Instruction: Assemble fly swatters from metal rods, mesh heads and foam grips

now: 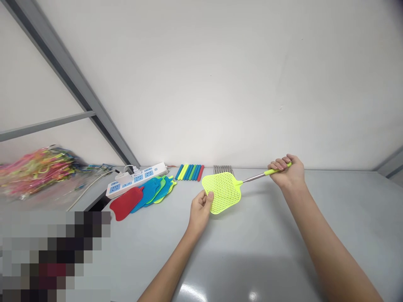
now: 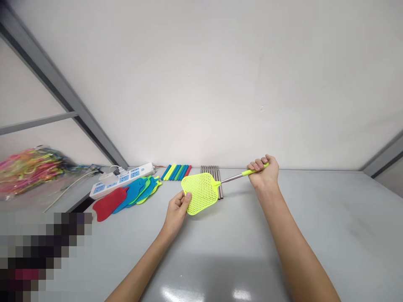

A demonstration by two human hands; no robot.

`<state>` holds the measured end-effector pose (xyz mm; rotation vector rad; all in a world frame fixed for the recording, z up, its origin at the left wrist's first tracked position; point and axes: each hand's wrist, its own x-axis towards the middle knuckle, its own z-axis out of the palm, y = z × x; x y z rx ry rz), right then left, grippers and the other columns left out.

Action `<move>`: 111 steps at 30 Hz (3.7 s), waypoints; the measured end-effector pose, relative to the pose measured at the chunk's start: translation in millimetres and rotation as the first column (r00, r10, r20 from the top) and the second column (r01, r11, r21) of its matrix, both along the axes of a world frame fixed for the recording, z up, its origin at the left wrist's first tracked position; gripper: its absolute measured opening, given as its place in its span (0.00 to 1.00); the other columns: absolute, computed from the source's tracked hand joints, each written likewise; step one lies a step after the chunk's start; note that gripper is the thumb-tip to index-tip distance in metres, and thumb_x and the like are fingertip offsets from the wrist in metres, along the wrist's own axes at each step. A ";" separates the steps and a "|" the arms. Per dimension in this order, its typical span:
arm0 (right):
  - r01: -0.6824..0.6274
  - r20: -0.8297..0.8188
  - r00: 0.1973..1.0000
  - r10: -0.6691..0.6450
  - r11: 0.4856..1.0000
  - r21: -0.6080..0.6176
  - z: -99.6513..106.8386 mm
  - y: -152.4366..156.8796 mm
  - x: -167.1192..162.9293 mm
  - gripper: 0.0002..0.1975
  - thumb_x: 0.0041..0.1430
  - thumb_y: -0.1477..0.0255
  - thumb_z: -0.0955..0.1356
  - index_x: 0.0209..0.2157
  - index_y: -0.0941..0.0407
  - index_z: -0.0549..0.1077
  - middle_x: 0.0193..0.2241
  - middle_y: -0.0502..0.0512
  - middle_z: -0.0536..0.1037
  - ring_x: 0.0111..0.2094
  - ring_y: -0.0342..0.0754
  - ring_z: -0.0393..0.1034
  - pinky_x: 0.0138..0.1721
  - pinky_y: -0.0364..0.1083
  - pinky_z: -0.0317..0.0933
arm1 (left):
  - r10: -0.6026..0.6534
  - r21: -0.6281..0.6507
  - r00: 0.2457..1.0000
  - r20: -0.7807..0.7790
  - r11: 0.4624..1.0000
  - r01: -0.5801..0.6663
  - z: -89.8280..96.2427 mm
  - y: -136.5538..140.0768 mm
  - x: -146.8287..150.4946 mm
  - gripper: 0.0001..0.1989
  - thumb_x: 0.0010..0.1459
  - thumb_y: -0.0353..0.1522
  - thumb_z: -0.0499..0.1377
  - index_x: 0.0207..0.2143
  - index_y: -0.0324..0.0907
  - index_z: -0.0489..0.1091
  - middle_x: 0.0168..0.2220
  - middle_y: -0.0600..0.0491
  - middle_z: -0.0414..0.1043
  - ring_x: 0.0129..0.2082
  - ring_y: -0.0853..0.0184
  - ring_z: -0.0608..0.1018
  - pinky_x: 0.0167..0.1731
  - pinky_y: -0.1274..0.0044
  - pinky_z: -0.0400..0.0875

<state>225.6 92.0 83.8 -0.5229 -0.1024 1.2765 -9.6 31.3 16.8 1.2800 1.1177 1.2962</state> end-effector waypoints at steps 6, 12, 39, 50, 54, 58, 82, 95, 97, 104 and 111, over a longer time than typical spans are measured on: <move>0.008 -0.021 1.000 -0.008 1.000 -0.009 -0.1 0.6 0.3 0.12 0.43 0.75 0.59 0.16 0.56 0.47 0.10 0.42 0.44 0.11 0.37 0.39 0.10 0.37 0.44 | -0.029 -0.032 0.999 0.013 0.999 0.030 -1.6 -1.1 -0.2 0.17 0.50 0.40 0.53 0.37 0.37 0.67 0.18 0.58 0.64 0.13 0.77 0.59 0.15 0.83 0.51; -0.009 -0.036 0.999 0.008 1.000 -0.029 -1.0 1.1 0.5 0.12 0.45 0.75 0.58 0.16 0.56 0.47 0.10 0.41 0.44 0.10 0.37 0.40 0.10 0.38 0.44 | -0.041 -0.019 0.999 0.026 0.999 0.041 -4.4 -0.8 -0.3 0.17 0.51 0.40 0.52 0.39 0.37 0.66 0.25 0.53 0.70 0.19 0.74 0.67 0.16 0.83 0.54; -0.051 -0.025 0.998 0.049 0.996 -0.079 -3.0 2.5 -0.6 0.11 0.41 0.78 0.58 0.17 0.56 0.44 0.09 0.41 0.44 0.09 0.36 0.42 0.09 0.37 0.45 | 0.013 0.031 1.000 -0.023 0.999 -0.012 -3.0 -0.9 -0.9 0.16 0.50 0.41 0.52 0.32 0.37 0.66 0.23 0.55 0.67 0.22 0.73 0.67 0.20 0.83 0.58; -0.054 -0.019 0.998 0.052 0.995 -0.080 -5.8 4.4 -0.3 0.11 0.41 0.78 0.58 0.17 0.56 0.44 0.10 0.41 0.45 0.09 0.36 0.41 0.10 0.37 0.45 | 0.007 0.017 1.000 -0.024 1.000 -0.007 -3.5 0.0 -1.5 0.17 0.50 0.41 0.52 0.33 0.36 0.66 0.23 0.54 0.67 0.22 0.72 0.68 0.20 0.82 0.59; -0.056 -0.028 0.998 0.054 0.995 -0.081 -6.1 4.4 -1.2 0.11 0.41 0.78 0.58 0.17 0.56 0.45 0.09 0.41 0.45 0.09 0.36 0.41 0.09 0.37 0.45 | 0.002 0.025 1.000 -0.019 1.000 -0.002 -5.5 0.1 -1.9 0.15 0.50 0.40 0.52 0.33 0.37 0.66 0.23 0.54 0.67 0.22 0.73 0.67 0.21 0.82 0.59; -0.055 -0.021 0.998 0.053 0.994 -0.089 -6.8 4.3 -1.6 0.12 0.41 0.78 0.58 0.17 0.56 0.44 0.10 0.41 0.44 0.09 0.36 0.42 0.09 0.37 0.45 | 0.020 0.028 1.000 -0.023 0.999 -0.020 -7.2 0.4 -1.9 0.15 0.49 0.41 0.53 0.30 0.36 0.66 0.22 0.55 0.66 0.21 0.73 0.67 0.20 0.83 0.58; -0.054 -0.061 0.997 0.047 0.991 -0.119 -8.9 7.2 -2.7 0.11 0.40 0.78 0.58 0.16 0.56 0.46 0.10 0.41 0.45 0.10 0.36 0.41 0.10 0.37 0.45 | -0.010 -0.008 1.000 0.011 1.000 0.010 -7.8 2.4 -2.9 0.17 0.50 0.40 0.52 0.38 0.37 0.66 0.27 0.52 0.70 0.26 0.70 0.70 0.24 0.81 0.62; -0.056 -0.086 0.995 0.045 0.990 -0.133 -9.4 7.7 -2.5 0.11 0.39 0.79 0.58 0.16 0.56 0.46 0.10 0.41 0.44 0.10 0.37 0.40 0.10 0.38 0.44 | 0.016 -0.014 0.998 -0.059 1.000 -0.017 -13.8 4.9 -4.9 0.15 0.51 0.39 0.52 0.35 0.37 0.67 0.23 0.54 0.68 0.21 0.73 0.67 0.19 0.83 0.58; -0.057 -0.091 0.995 0.045 0.989 -0.137 -9.9 7.7 -2.4 0.11 0.39 0.79 0.58 0.16 0.56 0.46 0.10 0.41 0.44 0.10 0.37 0.40 0.10 0.38 0.44 | 0.019 -0.015 0.998 -0.060 1.000 -0.020 -13.3 5.0 -4.8 0.15 0.51 0.39 0.52 0.35 0.37 0.67 0.24 0.54 0.68 0.21 0.73 0.67 0.20 0.83 0.59; -0.066 -0.090 0.994 0.055 0.990 -0.123 -12.2 8.8 -2.1 0.11 0.39 0.79 0.58 0.16 0.56 0.46 0.10 0.41 0.45 0.10 0.37 0.40 0.10 0.38 0.45 | 0.006 -0.033 0.999 -0.036 0.999 -0.007 -10.4 4.1 -4.2 0.16 0.51 0.39 0.52 0.37 0.36 0.66 0.27 0.52 0.69 0.23 0.71 0.69 0.21 0.82 0.60; -0.066 -0.103 0.993 0.052 0.988 -0.140 -12.1 10.4 -2.0 0.12 0.40 0.79 0.58 0.16 0.56 0.44 0.10 0.41 0.44 0.10 0.37 0.40 0.10 0.38 0.44 | 0.019 -0.041 0.999 -0.039 0.999 -0.021 -11.7 4.8 -4.8 0.16 0.50 0.40 0.53 0.36 0.37 0.67 0.25 0.53 0.69 0.21 0.73 0.68 0.18 0.83 0.57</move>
